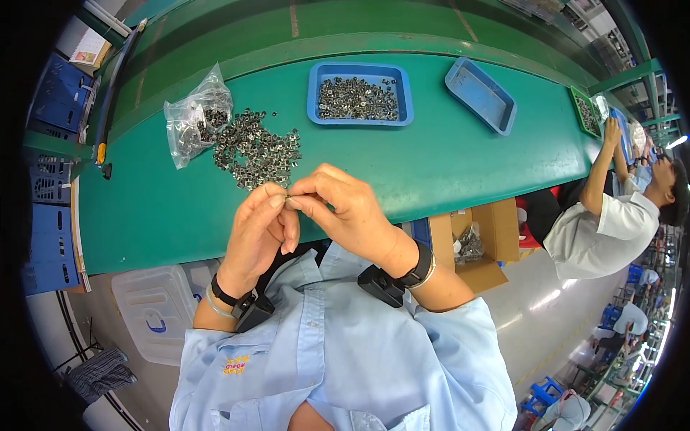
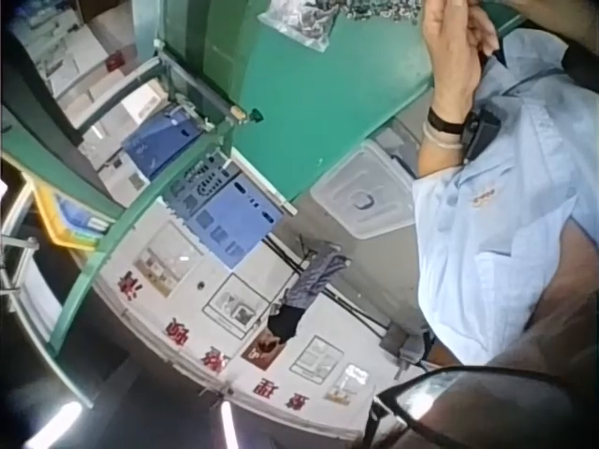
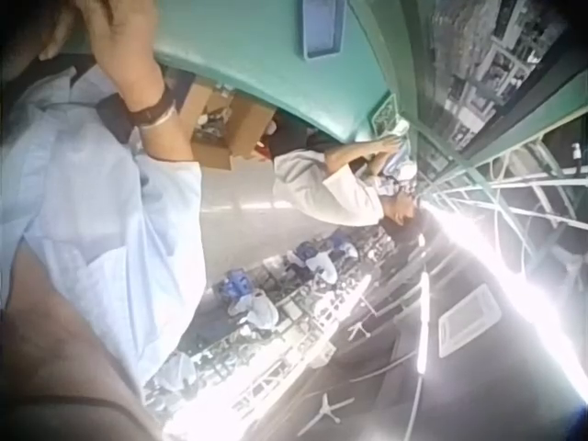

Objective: The person picks up small metal components from the table, inspects them by hand, and places them into a blue tray. Then, the person picks up a green tray of components, inspects several more, and sets the tray back down.

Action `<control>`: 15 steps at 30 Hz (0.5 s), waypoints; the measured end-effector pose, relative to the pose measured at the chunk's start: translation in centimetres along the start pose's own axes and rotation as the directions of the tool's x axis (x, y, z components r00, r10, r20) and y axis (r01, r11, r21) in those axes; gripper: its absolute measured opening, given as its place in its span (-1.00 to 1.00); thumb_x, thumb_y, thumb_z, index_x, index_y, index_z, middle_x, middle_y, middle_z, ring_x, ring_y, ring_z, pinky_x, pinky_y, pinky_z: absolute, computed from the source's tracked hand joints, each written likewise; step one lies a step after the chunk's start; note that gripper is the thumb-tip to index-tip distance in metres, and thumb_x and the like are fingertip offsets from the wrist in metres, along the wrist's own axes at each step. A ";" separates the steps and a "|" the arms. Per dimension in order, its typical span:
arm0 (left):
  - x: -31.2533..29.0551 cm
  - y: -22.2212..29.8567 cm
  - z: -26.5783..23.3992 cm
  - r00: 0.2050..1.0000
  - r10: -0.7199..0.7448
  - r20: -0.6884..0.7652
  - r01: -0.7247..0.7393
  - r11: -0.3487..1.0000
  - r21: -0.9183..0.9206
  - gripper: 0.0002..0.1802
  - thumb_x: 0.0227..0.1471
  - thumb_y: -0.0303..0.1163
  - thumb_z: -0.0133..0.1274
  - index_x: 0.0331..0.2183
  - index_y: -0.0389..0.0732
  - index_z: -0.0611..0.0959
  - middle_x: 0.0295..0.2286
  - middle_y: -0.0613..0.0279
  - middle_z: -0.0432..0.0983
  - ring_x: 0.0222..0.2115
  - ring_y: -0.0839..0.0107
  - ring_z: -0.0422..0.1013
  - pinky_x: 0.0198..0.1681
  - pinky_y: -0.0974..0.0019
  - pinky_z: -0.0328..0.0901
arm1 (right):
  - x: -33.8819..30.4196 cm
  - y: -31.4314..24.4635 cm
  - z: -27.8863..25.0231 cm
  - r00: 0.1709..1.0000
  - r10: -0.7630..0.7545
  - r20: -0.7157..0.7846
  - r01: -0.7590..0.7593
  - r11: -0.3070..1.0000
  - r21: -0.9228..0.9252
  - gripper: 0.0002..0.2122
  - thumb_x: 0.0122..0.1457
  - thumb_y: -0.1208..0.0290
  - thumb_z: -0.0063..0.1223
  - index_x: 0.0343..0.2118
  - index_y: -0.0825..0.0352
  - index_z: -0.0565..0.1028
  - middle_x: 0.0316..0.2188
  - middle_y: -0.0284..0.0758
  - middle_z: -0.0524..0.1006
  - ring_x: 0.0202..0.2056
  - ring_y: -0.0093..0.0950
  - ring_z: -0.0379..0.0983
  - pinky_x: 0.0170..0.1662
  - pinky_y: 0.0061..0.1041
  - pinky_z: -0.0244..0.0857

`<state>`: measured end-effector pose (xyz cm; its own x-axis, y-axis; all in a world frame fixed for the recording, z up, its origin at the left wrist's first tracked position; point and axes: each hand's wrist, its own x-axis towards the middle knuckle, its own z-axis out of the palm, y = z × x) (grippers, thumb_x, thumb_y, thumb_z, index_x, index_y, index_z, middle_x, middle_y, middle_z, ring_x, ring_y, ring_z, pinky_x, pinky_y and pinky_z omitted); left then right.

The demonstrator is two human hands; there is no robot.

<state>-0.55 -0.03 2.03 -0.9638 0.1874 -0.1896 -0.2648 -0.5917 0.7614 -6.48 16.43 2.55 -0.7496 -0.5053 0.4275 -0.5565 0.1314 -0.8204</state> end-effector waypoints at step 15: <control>0.0 -0.4 -0.1 0.999 -0.017 -0.029 0.016 0.999 -0.035 -0.83 0.20 -0.36 -0.16 -0.38 -0.23 0.43 -0.68 0.28 0.37 -0.71 0.57 0.27 -0.67 0.52 0.17 | -0.2 0.0 0.4 0.997 -0.081 -0.010 0.079 0.987 -0.138 -0.85 -0.03 0.61 0.18 -0.36 0.32 0.50 -0.45 -0.33 0.50 -0.43 -0.41 0.44 -0.40 -0.49 0.32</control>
<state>-0.46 0.12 1.61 -0.9596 0.1749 -0.2204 -0.2813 -0.6155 0.7363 -6.18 16.22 2.25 -0.7053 -0.5059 0.4967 -0.6584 0.2077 -0.7234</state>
